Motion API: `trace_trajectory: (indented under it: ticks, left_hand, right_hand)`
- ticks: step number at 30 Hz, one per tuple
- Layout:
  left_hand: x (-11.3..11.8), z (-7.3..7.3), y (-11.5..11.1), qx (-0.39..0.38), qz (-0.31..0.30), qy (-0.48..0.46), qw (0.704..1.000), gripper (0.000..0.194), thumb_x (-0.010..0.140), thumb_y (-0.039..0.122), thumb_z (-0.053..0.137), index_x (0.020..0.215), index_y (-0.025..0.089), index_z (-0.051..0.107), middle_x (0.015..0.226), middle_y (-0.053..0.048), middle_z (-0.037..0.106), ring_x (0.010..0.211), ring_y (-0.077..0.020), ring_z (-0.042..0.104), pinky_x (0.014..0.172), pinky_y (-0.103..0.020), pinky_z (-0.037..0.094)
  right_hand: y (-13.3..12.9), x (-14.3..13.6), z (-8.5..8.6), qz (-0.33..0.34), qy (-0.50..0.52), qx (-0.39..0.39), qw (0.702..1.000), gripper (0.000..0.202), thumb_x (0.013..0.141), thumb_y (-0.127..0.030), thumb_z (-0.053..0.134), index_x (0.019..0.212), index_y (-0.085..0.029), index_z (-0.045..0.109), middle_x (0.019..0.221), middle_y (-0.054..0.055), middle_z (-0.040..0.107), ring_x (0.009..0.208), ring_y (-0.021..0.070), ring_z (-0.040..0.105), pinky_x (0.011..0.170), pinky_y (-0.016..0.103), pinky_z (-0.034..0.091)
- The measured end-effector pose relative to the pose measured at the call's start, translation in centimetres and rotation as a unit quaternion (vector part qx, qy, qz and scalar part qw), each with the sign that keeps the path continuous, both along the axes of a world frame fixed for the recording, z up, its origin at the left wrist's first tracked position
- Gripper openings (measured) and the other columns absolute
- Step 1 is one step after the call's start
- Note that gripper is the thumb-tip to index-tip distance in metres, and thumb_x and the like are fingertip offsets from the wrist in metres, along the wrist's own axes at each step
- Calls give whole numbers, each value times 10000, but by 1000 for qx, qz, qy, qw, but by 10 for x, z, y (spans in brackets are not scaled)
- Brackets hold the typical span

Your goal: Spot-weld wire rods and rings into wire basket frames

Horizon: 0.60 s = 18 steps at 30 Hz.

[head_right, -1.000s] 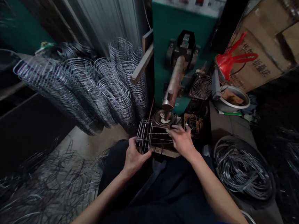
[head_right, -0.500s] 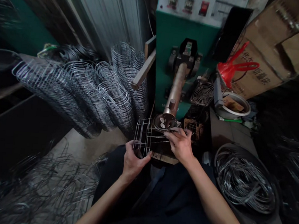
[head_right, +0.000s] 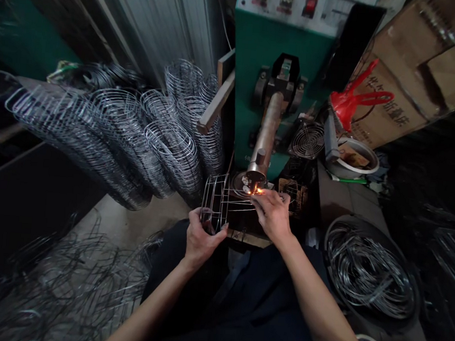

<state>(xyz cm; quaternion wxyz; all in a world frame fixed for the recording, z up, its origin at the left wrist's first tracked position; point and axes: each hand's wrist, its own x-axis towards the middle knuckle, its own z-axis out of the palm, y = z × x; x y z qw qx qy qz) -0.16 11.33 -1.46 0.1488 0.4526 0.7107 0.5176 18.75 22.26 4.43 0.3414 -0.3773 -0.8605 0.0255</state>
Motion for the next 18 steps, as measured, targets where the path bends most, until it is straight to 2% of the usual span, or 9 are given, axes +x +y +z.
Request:
trace_trajectory:
  ticks: [3, 7, 12, 15, 17, 18]
  left_hand:
    - [-5, 5, 5, -18, -17, -5, 1000, 601, 675, 378, 801, 1121, 209, 436, 947, -43, 622, 768, -191, 649, 713, -328, 553]
    - [-14, 8, 21, -11, -31, -1, 999, 597, 658, 349, 804, 1109, 207, 440, 938, -37, 623, 818, -203, 655, 749, -335, 549]
    - [-23, 2, 30, -2, -62, -16, 998, 606, 691, 371, 794, 1152, 198, 441, 988, -35, 625, 588, -108, 582, 614, -268, 525]
    - [-25, -6, 26, 17, -77, 16, 997, 775, 671, 405, 823, 1288, 181, 411, 1171, -110, 601, 769, -163, 653, 741, -322, 558]
    - [-23, -10, 20, 23, -87, 23, 996, 839, 682, 379, 815, 1362, 170, 369, 1180, -118, 601, 864, -194, 669, 810, -354, 558]
    - [-21, -11, 16, 19, -93, 10, 995, 836, 698, 359, 800, 1380, 167, 357, 1135, -102, 618, 844, -190, 672, 804, -353, 559]
  right_hand:
    - [6, 4, 0, -19, 14, -35, 999, 152, 971, -325, 577, 954, -226, 691, 1052, 74, 734, 1014, 244, 643, 920, 394, 396]
    - [19, 2, 1, -20, 24, -44, 999, 157, 971, -308, 552, 937, -229, 684, 979, 68, 725, 960, 248, 640, 896, 389, 453]
    - [20, 3, 1, -8, 50, -40, 998, 171, 983, -315, 541, 959, -227, 686, 1034, 75, 728, 1011, 237, 652, 926, 372, 489]
    - [12, 20, -1, -40, 83, -43, 995, 182, 971, -354, 567, 1010, -223, 688, 1067, 79, 728, 1013, 232, 663, 924, 356, 499]
    - [6, 40, -7, -88, 97, -67, 989, 218, 970, -385, 557, 1014, -219, 691, 1021, 74, 734, 940, 223, 678, 870, 337, 512]
    - [2, 54, -11, -114, 97, -81, 985, 241, 969, -402, 546, 1008, -215, 693, 993, 72, 737, 903, 220, 682, 843, 330, 516]
